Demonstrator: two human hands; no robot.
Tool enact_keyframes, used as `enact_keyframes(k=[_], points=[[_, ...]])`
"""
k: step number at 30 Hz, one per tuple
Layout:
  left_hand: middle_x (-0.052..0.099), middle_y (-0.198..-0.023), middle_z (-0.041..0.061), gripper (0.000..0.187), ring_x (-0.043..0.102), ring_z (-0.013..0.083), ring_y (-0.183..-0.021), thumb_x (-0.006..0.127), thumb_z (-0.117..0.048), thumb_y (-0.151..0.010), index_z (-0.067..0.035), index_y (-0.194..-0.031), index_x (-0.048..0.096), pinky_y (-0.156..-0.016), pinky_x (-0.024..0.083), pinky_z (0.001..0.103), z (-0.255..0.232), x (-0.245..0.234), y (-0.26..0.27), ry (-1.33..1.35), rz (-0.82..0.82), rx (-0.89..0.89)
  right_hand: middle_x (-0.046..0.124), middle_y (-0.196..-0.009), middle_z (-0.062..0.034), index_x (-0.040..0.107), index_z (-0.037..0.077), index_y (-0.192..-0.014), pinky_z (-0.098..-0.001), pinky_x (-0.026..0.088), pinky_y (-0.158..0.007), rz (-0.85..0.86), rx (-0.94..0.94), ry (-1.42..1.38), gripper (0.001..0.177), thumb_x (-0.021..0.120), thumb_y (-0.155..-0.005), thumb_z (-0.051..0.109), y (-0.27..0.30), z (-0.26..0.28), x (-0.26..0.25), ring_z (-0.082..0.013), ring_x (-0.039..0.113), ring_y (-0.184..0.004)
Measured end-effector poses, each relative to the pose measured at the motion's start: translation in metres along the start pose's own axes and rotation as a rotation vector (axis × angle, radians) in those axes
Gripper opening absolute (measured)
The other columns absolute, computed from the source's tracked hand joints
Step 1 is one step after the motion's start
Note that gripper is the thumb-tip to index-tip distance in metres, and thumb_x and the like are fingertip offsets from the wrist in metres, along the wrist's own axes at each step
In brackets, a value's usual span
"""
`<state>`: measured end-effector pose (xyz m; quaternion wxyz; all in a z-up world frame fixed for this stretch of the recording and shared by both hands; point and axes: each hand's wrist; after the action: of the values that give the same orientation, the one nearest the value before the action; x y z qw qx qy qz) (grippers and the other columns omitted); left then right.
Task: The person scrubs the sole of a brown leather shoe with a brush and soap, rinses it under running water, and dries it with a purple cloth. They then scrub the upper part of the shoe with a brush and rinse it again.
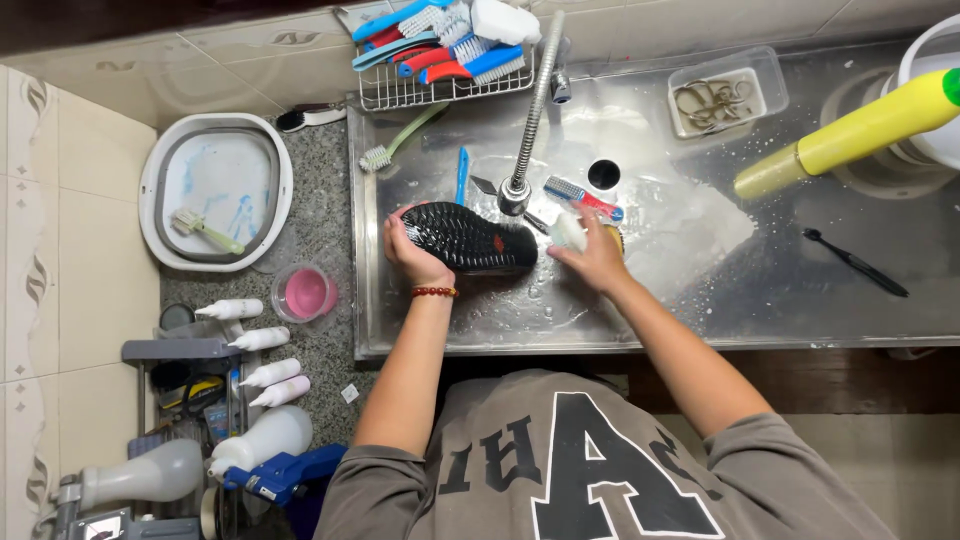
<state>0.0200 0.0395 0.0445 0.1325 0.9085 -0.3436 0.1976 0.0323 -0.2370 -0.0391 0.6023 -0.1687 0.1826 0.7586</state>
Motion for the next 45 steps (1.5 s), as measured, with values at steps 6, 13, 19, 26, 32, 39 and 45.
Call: enact_keyframes(k=[6, 13, 19, 26, 32, 39, 45], points=[[0.073, -0.102, 0.017, 0.032, 0.068, 0.0229, -0.094, 0.042, -0.024, -0.106, 0.000, -0.101, 0.062, -0.090, 0.056, 0.035, 0.028, -0.009, 0.027, -0.091, 0.057, 0.128, 0.054, -0.136, -0.0222, 0.043, 0.011, -0.152, -0.0433, 0.045, -0.107, 0.012, -0.248, -0.068, 0.058, 0.059, -0.103, 0.038, 0.001, 0.048, 0.068, -0.0391, 0.056, -0.126], [0.072, -0.102, 0.013, 0.031, 0.068, 0.0224, -0.096, 0.041, -0.020, -0.103, 0.001, -0.100, 0.063, -0.093, 0.056, 0.035, 0.023, -0.023, 0.026, -0.184, 0.094, 0.193, 0.056, -0.123, -0.0191, 0.047, 0.003, -0.148, -0.0464, 0.043, -0.102, 0.047, -0.281, 0.121, 0.066, 0.066, -0.095, 0.039, -0.003, 0.024, 0.056, -0.0382, 0.054, -0.116], [0.071, -0.105, 0.015, 0.031, 0.066, 0.0227, -0.099, 0.040, -0.015, -0.106, 0.003, -0.103, 0.065, -0.096, 0.051, 0.034, 0.009, -0.027, 0.020, -0.442, 0.101, 0.364, 0.053, -0.127, -0.0215, 0.051, 0.002, -0.143, -0.0471, 0.043, -0.102, 0.089, -0.310, 0.055, 0.064, 0.064, -0.096, 0.044, 0.003, 0.021, 0.061, -0.0389, 0.054, -0.118], [0.071, -0.106, 0.013, 0.029, 0.066, 0.0217, -0.100, 0.039, -0.014, -0.107, 0.002, -0.106, 0.063, -0.095, 0.052, 0.034, 0.003, -0.034, 0.031, -0.488, 0.135, 0.315, 0.056, -0.129, -0.0195, 0.054, 0.006, -0.143, -0.0493, 0.044, -0.106, 0.102, -0.387, 0.061, 0.065, 0.066, -0.095, 0.048, 0.008, 0.060, 0.071, -0.0376, 0.055, -0.123], [0.073, -0.107, 0.012, 0.034, 0.067, 0.0216, -0.104, 0.038, -0.013, -0.106, 0.003, -0.105, 0.068, -0.100, 0.050, 0.033, 0.003, -0.021, 0.021, -0.482, 0.238, 0.361, 0.054, -0.133, -0.0221, 0.052, 0.006, -0.145, -0.0491, 0.041, -0.107, 0.041, -0.371, 0.117, 0.066, 0.070, -0.093, 0.042, -0.006, 0.035, 0.063, -0.0399, 0.052, -0.126], [0.073, -0.107, 0.012, 0.035, 0.067, 0.0236, -0.104, 0.038, -0.012, -0.105, 0.004, -0.103, 0.069, -0.099, 0.049, 0.035, 0.001, -0.029, 0.007, -0.597, 0.225, 0.344, 0.055, -0.131, -0.0201, 0.052, 0.006, -0.144, -0.0455, 0.042, -0.106, 0.054, -0.376, -0.008, 0.064, 0.074, -0.092, 0.038, 0.007, 0.039, 0.070, -0.0387, 0.053, -0.123], [0.072, -0.105, 0.013, 0.033, 0.068, 0.0226, -0.101, 0.039, -0.015, -0.106, 0.003, -0.102, 0.066, -0.096, 0.052, 0.033, -0.001, -0.037, 0.014, -0.560, 0.206, 0.357, 0.058, -0.132, -0.0188, 0.052, 0.008, -0.148, -0.0449, 0.045, -0.107, 0.040, -0.436, -0.106, 0.065, 0.072, -0.094, 0.039, 0.005, 0.099, 0.079, -0.0373, 0.056, -0.122]])
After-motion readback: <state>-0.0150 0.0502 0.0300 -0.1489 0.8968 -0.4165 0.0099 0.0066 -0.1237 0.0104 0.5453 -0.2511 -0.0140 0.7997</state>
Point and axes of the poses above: each hand's wrist, its own y-axis away from the middle knuckle, its own x-axis out of the palm, z = x × y
